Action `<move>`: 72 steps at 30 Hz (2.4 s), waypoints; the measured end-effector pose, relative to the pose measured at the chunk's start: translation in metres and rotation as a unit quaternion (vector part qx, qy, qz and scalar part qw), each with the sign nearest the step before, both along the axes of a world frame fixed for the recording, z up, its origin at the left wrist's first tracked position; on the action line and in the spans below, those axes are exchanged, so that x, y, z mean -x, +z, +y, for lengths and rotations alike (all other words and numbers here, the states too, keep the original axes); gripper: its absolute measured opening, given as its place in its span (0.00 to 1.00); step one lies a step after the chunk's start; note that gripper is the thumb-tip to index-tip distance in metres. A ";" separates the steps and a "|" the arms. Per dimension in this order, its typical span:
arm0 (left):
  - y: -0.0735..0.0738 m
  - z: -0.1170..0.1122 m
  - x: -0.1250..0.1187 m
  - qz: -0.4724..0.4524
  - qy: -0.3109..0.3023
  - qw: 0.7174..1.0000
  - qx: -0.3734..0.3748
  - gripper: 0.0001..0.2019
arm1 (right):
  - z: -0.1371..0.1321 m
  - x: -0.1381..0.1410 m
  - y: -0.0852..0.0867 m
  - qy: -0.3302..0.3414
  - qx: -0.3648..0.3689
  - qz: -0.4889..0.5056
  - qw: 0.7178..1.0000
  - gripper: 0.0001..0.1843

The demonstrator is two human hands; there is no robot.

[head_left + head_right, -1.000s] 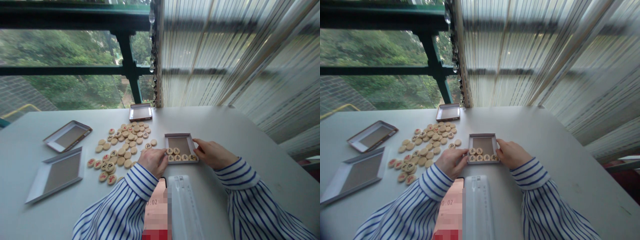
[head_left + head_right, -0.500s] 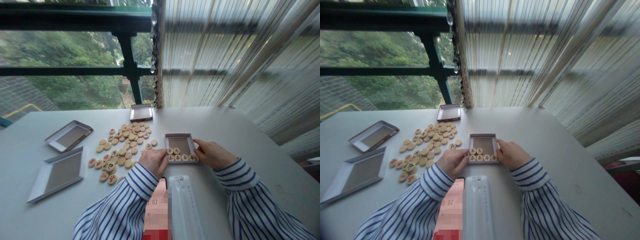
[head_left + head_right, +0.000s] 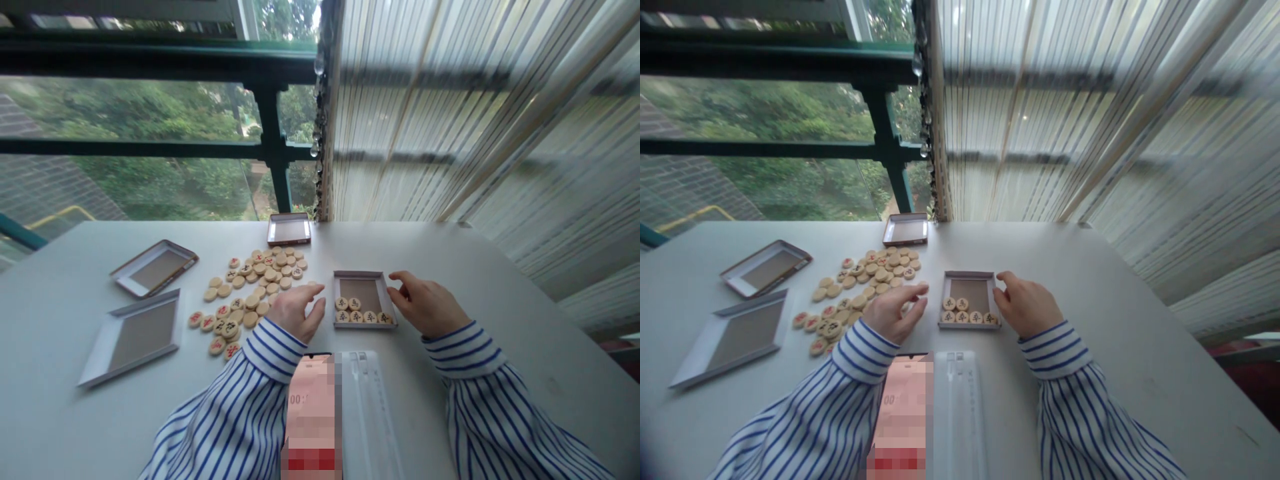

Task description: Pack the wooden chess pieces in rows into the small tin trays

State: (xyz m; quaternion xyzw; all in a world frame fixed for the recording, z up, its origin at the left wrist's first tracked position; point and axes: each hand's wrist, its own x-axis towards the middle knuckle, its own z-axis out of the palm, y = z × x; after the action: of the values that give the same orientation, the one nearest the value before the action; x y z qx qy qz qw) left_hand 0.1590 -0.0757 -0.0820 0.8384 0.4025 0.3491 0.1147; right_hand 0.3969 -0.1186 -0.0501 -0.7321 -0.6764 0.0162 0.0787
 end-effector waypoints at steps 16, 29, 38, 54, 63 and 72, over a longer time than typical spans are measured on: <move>0.041 0.029 0.095 -0.125 0.183 0.973 0.068 0.18 | 0.001 0.004 -0.002 0.042 -0.092 0.001 0.995 0.14; 0.017 0.035 0.143 -0.030 0.147 0.988 0.039 0.17 | 0.009 0.002 -0.012 0.119 -0.146 0.080 0.979 0.14; 0.006 0.033 0.158 0.046 0.105 0.993 -0.020 0.12 | 0.020 0.032 0.007 0.190 -0.115 0.080 0.972 0.13; 0.011 0.021 0.152 0.110 0.117 0.986 0.047 0.08 | 0.067 0.154 0.022 0.434 -0.009 -0.015 0.901 0.09; 0.005 0.023 0.151 0.141 0.151 0.978 0.030 0.11 | 0.088 0.193 0.004 0.497 0.002 -0.017 0.868 0.07; 0.002 0.024 0.148 0.141 0.162 0.977 0.015 0.12 | 0.093 0.196 -0.002 0.490 0.005 -0.022 0.871 0.05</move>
State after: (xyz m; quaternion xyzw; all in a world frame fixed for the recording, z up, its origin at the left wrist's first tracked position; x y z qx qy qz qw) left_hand 0.0111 -0.0518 -0.0805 0.8010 0.5504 0.2354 0.0113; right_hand 0.2007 -0.0260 -0.0523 -0.3070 -0.9499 0.0400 0.0427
